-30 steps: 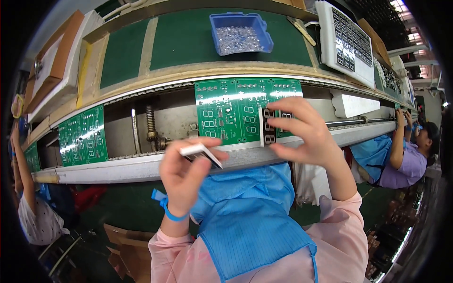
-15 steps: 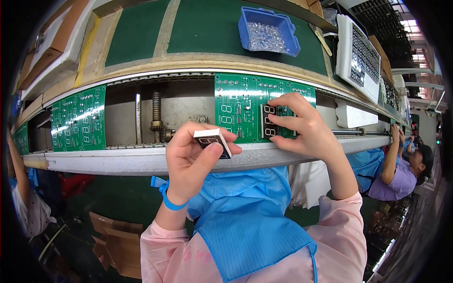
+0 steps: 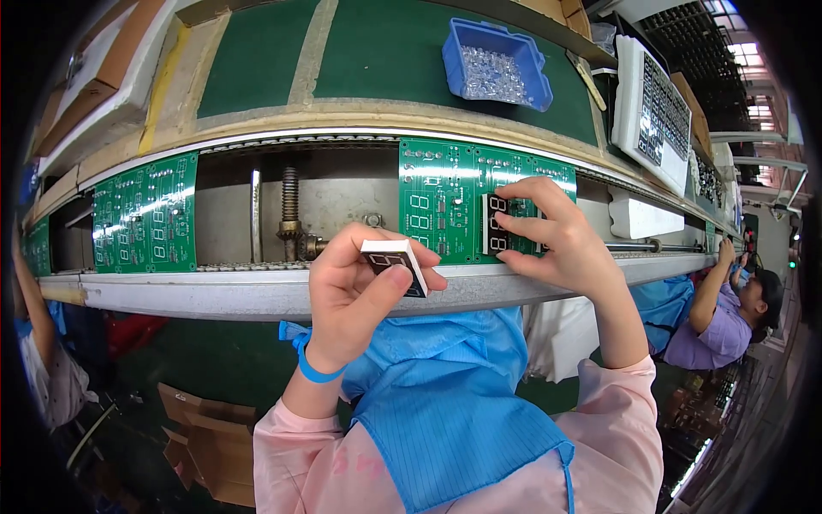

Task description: The person assembles digital display components onto green circuit boards by hand on a factory assembly line.

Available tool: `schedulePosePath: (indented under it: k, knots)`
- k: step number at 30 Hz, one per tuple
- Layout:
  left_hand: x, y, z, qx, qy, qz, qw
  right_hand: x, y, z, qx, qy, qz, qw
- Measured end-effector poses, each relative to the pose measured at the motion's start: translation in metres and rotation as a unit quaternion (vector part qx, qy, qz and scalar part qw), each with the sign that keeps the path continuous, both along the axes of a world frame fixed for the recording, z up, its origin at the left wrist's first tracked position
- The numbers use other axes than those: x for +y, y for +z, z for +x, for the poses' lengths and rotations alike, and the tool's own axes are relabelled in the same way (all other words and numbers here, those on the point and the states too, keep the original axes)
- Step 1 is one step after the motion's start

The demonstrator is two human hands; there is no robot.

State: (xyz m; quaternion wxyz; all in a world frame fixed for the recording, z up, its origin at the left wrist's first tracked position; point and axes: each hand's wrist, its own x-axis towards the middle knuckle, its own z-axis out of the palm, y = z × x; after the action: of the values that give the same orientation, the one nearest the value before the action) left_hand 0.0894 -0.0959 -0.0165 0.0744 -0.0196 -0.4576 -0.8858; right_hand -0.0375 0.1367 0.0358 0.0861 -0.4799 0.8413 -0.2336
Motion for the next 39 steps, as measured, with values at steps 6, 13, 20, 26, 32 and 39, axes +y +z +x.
schedulePosePath:
  k: [6, 13, 20, 26, 32, 39]
  knots:
    - [-0.002, -0.004, 0.000, 0.023, -0.031, 0.061, 0.997, -0.001, 0.001, -0.001, 0.013, -0.002, -0.003, 1.000]
    - [0.007, -0.010, -0.003, 0.060, 0.006, -0.165, 0.984, -0.004, 0.010, 0.000, 0.026, 0.005, 0.013, 1.000]
    - [0.013, 0.000, 0.006, 0.048, 0.007, -0.335, 0.941, -0.005, 0.005, 0.007, 0.095, 0.003, 0.017, 0.995]
    - [0.026, -0.002, 0.005, 0.072, 0.097, -0.469, 0.875, -0.007, 0.004, 0.004, 0.074, -0.012, 0.012, 0.997]
    - [0.034, 0.003, 0.001, 0.070, 0.125, -0.534, 0.833, -0.010, 0.005, -0.002, 0.072, 0.008, 0.023, 0.997]
    - [0.036, 0.007, -0.001, 0.041, 0.132, -0.527, 0.838, -0.011, 0.001, -0.002, 0.075, 0.007, 0.021, 0.997]
